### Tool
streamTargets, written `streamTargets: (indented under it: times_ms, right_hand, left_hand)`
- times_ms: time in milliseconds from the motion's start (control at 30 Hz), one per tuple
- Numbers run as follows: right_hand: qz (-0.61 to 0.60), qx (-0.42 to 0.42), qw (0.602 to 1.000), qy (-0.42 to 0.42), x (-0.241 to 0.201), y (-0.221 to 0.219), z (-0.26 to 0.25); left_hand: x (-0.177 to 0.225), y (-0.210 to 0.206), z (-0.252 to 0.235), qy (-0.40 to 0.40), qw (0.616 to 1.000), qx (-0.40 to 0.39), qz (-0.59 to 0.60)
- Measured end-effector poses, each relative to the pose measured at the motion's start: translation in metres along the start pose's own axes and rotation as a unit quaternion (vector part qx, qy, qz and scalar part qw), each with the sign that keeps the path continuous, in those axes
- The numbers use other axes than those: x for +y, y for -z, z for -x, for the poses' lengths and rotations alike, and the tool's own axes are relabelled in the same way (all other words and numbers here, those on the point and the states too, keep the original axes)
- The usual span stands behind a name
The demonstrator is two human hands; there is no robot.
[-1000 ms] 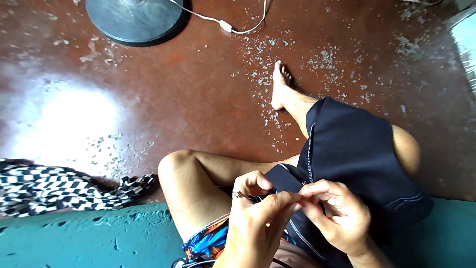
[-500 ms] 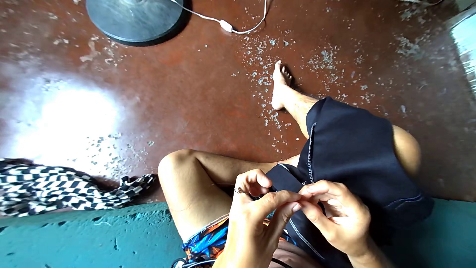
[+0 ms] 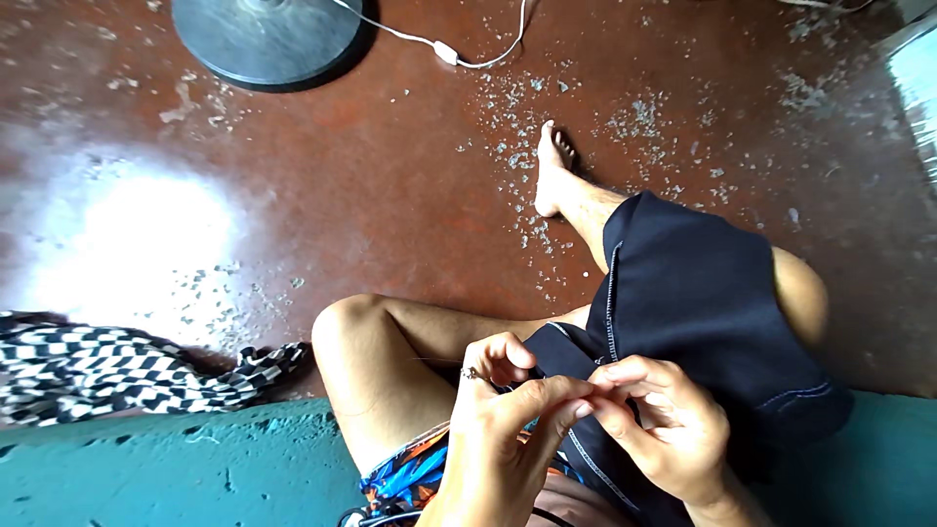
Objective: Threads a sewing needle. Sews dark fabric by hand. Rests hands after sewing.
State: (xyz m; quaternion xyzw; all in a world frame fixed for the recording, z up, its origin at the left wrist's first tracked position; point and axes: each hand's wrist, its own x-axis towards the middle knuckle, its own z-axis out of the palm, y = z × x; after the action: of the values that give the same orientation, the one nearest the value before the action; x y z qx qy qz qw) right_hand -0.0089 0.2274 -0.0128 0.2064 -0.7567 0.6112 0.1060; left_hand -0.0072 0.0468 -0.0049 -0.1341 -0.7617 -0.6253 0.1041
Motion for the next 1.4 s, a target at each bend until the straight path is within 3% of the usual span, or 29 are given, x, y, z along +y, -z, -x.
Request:
streamTargets:
  times_ms: [1000,1100,1233,1300,1400]
  right_hand:
    - [0.003,-0.005,1.0,0.003,0.0,0.0,-0.001]
    - [-0.005,0.0,1.0,0.001,-0.001,0.007,-0.005]
    - [-0.043,0.021,0.999,-0.011,-0.005,0.026,-0.015]
    - [-0.062,0.034,0.997,-0.01,-0.005,0.035,-0.019]
    - [-0.04,0.049,0.998,-0.015,-0.001,0.045,-0.022]
  left_hand:
    - [0.0,0.005,-0.002,0.003,1.0,-0.001,-0.014]
    - [-0.003,0.04,-0.01,0.002,0.997,0.033,-0.075]
    - [-0.019,0.134,-0.038,-0.002,0.994,0.006,-0.113]
    - [-0.026,0.167,-0.045,0.016,0.97,-0.002,-0.242]
    - [-0.029,0.18,-0.045,0.05,0.915,-0.051,-0.396]
